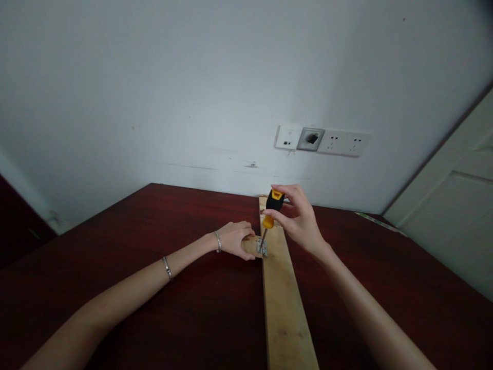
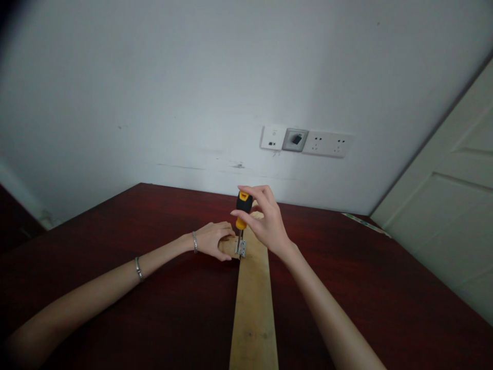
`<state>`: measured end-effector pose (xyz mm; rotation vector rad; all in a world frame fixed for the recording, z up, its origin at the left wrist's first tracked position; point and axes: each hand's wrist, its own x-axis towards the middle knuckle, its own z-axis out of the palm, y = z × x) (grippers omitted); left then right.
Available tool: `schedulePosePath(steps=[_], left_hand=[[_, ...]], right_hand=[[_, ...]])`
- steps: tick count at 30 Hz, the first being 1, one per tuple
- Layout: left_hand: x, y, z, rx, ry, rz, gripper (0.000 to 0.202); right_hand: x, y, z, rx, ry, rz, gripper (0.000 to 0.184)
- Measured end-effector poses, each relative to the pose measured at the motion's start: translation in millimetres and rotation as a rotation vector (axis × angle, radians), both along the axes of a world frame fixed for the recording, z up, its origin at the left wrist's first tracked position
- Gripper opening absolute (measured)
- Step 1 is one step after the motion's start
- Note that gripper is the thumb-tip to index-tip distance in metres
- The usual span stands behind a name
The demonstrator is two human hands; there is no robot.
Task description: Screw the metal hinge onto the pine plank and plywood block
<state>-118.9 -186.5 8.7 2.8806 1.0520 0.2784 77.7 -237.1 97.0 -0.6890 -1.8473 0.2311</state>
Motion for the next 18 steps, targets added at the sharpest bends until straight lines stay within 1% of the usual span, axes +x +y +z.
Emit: schedulePosePath(steps=[4,6,9,10,12,14,16,18], left_hand=[[0,0,0.0,0.0,0.01,0.012,0.067],[0,0,-0.1,0.0,0.018,0.005,0.067],[-1,1,-0.5,-0.007,0.032,-0.007,0.068],[-1,1,-0.7,-0.01,0.035,-0.009,0.068],[-2,3,-1.6,-0.014,0.035,-0.016,0.069],[-2,4,-2.6,-0.014,0.035,-0.033,0.069],[-3,5,-3.6,-0.016,0.04,-0.054,0.069],[-4,6,-4.2,-0.03,0.05,-0.064,0.07]], right_hand=[[1,1,-0.6,0.021,0.022,-0.012,0.042],[1,3,-1.5,0.002,0.079,-0.027,0.047],[4,9,-1.3,-0.092,0.256,-0.066,0.059],[6,12,-0.7,-0.124,0.32,-0.088,0.061],[13,20,0.2,-0.187,0.438,-0.136,0.055],[24,31,-1.2,-0.281,0.554,-0.163,0.046],[37,43,-6.4,-0.422,0.655,-0.12,0.039],[50,54,-15.2,-0.621,0.713,-0.057,0.029]])
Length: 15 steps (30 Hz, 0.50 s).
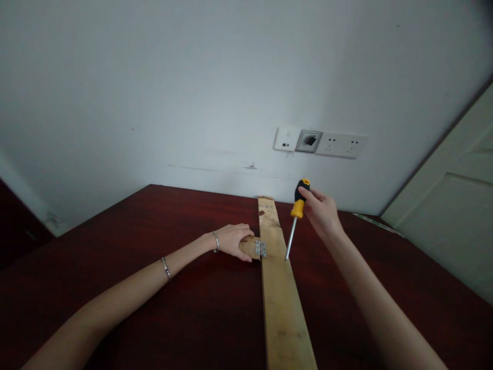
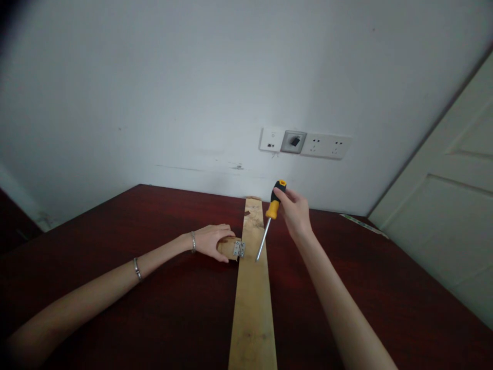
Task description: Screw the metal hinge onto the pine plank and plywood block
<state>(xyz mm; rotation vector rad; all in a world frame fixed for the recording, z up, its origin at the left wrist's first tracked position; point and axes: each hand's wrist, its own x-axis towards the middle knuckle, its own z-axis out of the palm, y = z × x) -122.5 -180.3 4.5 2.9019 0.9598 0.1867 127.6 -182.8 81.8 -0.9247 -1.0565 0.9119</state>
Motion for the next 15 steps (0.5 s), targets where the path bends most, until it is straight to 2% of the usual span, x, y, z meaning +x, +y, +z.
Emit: schedulePosePath(steps=[2,3,8,15], left_hand=[[0,0,-0.4,-0.024,0.009,0.005,0.072],[0,0,-0.4,-0.036,0.013,0.009,0.073],[0,0,-0.7,-0.053,0.009,0.0,0.077],[1,3,-4.3,-0.034,-0.01,-0.036,0.071]], right_hand=[[11,9,-10.7,-0.216,0.016,0.091,0.018],[14,11,-16.0,-0.264,0.005,0.112,0.015],[19,13,-35.8,-0.4,-0.071,0.196,0.009],[11,7,-48.7,-0.545,-0.144,0.327,0.012]])
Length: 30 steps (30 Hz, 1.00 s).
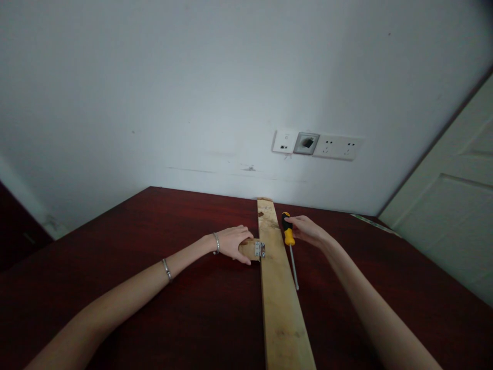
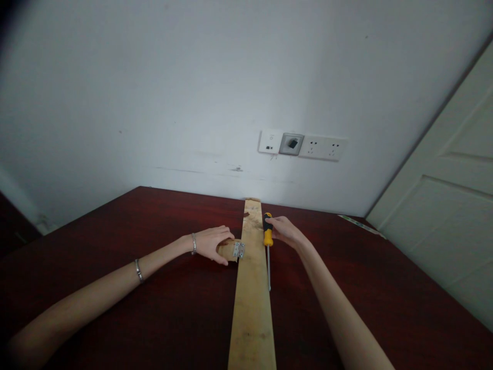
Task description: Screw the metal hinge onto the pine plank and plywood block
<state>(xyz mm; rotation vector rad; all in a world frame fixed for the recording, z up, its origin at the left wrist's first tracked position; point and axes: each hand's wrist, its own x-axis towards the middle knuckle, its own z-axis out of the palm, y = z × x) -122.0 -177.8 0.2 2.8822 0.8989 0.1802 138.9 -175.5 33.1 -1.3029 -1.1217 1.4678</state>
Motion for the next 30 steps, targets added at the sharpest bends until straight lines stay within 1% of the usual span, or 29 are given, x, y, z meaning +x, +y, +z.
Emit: schedulePosePath(steps=[4,6,7,9,11,12,16,19,22,26,30], left_hand=[[-3,4,0.1,-0.059,-0.014,-0.012,0.074],[-4,10,-0.8,-0.119,-0.088,-0.002,0.064],[-3,14,-2.0,-0.15,-0.153,0.03,0.057],[0,25,-5.5,-0.202,-0.308,0.181,0.044],[9,38,-10.0,-0.229,-0.42,0.372,0.039],[14,44,-12.1,-0.234,-0.435,0.426,0.038],[41,61,-17.6,-0.246,-0.409,0.504,0.037],[60,64,-17.7,-0.258,-0.369,0.56,0.042],[73,63,-16.4,-0.275,-0.318,0.616,0.045],[80,62,-16.7,-0.309,-0.292,0.675,0.048],[80,65,-19.0,-0.35,-0.335,0.676,0.046]], right_hand=[[3,1,-6.7,-0.031,-0.004,0.051,0.011],[5,1,-8.2,-0.039,-0.001,0.067,0.011],[5,1,-8.5,-0.043,0.0,0.073,0.011],[6,1,-8.1,-0.052,0.001,0.083,0.011],[5,0,-7.3,-0.061,0.0,0.086,0.011],[5,0,-7.0,-0.065,-0.001,0.082,0.011],[2,0,-7.1,-0.073,-0.006,0.043,0.01],[0,0,-8.2,-0.076,-0.009,0.021,0.011],[-2,2,-10.0,-0.07,-0.003,0.008,0.011],[-3,4,-12.6,-0.063,0.006,-0.005,0.01],[-5,4,-14.0,-0.059,0.014,-0.001,0.012]])
